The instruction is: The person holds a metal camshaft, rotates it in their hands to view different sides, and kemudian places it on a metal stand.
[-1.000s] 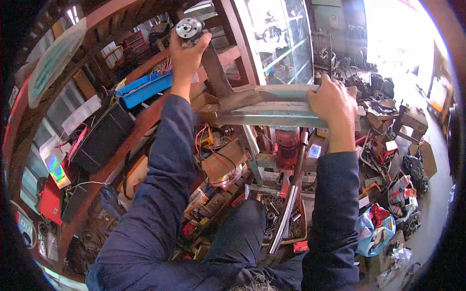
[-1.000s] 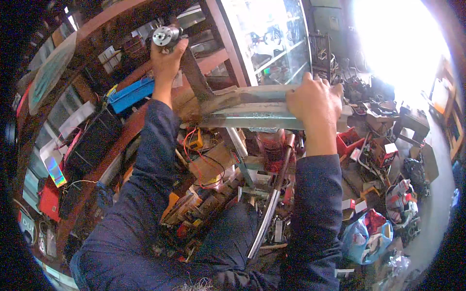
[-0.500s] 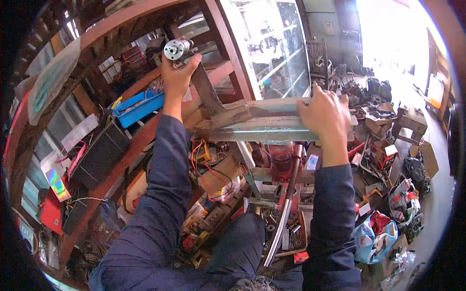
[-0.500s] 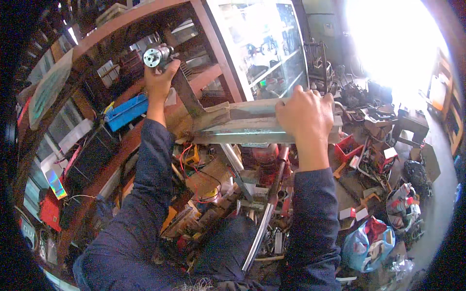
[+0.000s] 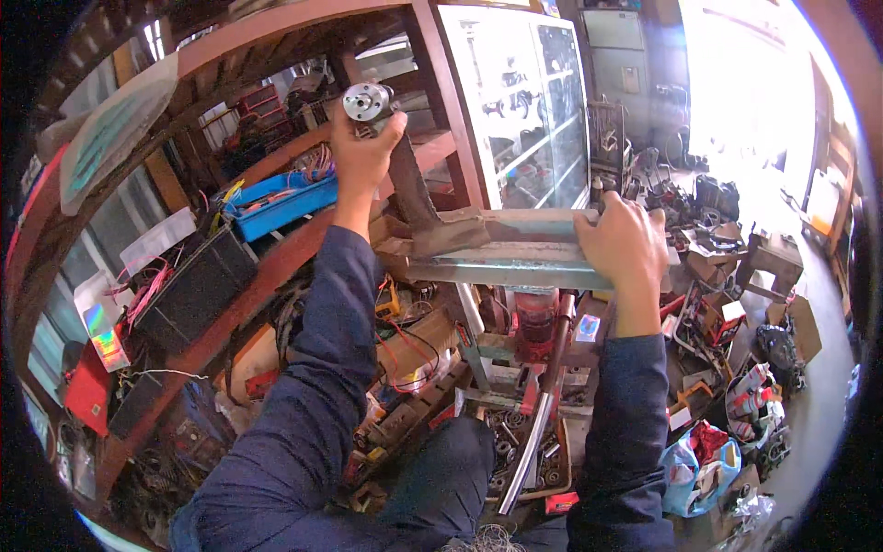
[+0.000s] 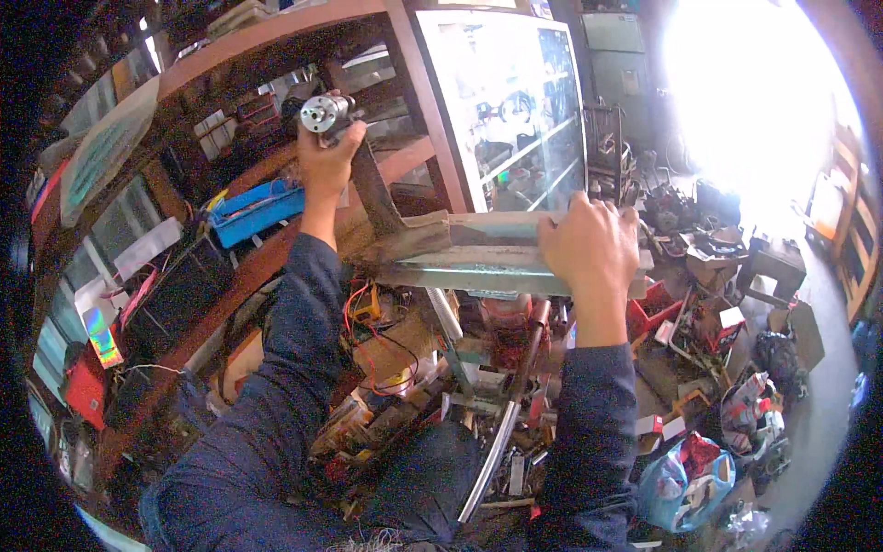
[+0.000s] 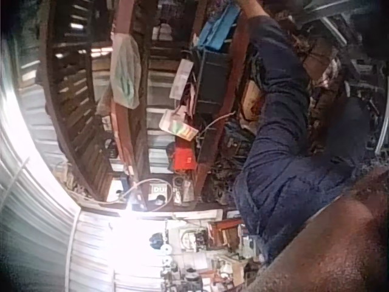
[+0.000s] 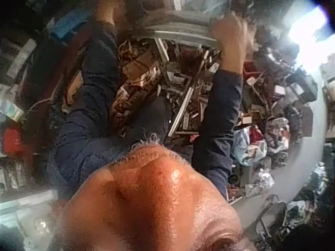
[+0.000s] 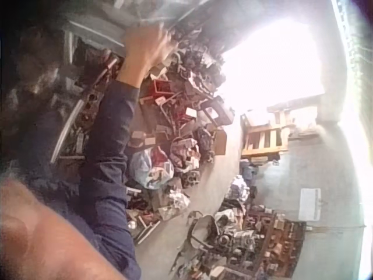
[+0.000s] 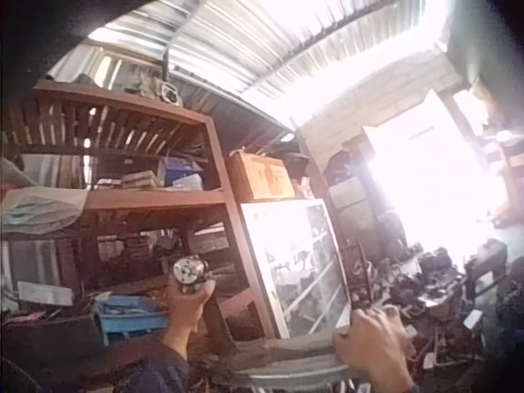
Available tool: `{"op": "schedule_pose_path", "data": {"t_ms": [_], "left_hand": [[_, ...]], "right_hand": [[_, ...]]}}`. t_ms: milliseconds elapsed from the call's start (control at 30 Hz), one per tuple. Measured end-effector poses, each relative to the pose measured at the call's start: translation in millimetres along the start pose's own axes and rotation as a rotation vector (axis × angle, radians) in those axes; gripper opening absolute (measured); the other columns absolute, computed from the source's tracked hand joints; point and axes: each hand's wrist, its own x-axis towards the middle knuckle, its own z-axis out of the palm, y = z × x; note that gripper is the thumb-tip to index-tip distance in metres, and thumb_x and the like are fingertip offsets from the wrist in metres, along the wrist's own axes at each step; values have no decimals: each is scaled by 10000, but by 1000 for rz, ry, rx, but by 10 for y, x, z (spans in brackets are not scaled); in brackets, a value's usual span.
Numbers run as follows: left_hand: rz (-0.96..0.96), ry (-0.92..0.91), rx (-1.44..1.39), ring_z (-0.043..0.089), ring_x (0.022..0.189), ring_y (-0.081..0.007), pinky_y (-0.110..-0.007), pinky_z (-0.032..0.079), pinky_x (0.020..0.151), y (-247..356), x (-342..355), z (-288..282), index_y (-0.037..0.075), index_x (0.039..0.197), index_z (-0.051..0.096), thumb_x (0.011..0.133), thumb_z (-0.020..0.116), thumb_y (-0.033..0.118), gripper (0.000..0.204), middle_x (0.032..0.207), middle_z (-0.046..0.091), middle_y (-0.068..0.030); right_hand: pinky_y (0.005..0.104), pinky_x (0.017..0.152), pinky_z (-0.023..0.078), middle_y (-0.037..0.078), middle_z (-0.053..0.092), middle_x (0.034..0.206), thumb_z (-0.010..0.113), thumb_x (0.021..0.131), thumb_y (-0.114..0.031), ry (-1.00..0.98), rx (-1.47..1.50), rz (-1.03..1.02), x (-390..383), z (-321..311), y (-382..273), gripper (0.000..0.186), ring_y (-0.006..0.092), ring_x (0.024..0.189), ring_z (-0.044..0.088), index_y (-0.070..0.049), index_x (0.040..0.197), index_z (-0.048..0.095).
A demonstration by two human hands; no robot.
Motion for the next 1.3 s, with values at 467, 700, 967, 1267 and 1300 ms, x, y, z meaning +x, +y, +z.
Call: {"op": "schedule_pose_path", "data": {"t_ms": [467, 700, 967, 1267, 1300], "left_hand": [[-56, 54, -22, 636, 1005, -143, -298, 529, 879, 287, -23, 37, 71, 1266, 544, 770, 771, 49, 546, 1096, 647, -59], [-100, 48, -79, 664, 962, -152, -295, 546, 831, 276, -27, 44, 77, 1268, 548, 750, 774, 48, 565, 1082, 660, -69], [-111, 14, -111, 621, 1055, -171, -329, 494, 945, 295, -42, 12, 88, 1273, 545, 790, 773, 96, 535, 1139, 630, -66], [-93, -68, -84, 659, 995, -202, -334, 520, 881, 290, 93, -31, 79, 1174, 601, 708, 762, 78, 493, 1098, 657, -83], [-70, -84, -35, 659, 989, -215, -343, 519, 874, 301, 110, -24, 80, 1161, 608, 699, 756, 83, 485, 1095, 653, -90]], "right_hand": [[488, 1106, 318, 163, 675, 1192, 604, 884, -462, -5, -19, 41, -43, -84, -150, 545, 292, 1182, 600, -60, 1253, 617], [447, 1091, 330, 163, 678, 1177, 604, 889, -462, -7, -74, 30, -4, -25, -84, 524, 281, 1170, 604, -57, 1221, 623], [444, 1091, 341, 167, 671, 1202, 604, 889, -453, 20, -56, 62, -92, -61, -133, 521, 294, 1175, 601, -50, 1219, 617], [448, 1094, 340, 181, 673, 1188, 581, 899, -461, -13, -68, 47, -41, -27, -69, 507, 298, 1174, 605, -32, 1167, 623], [444, 1094, 341, 180, 675, 1184, 574, 903, -462, -22, -79, 43, -31, -35, -59, 506, 298, 1175, 605, -29, 1160, 624]]}}
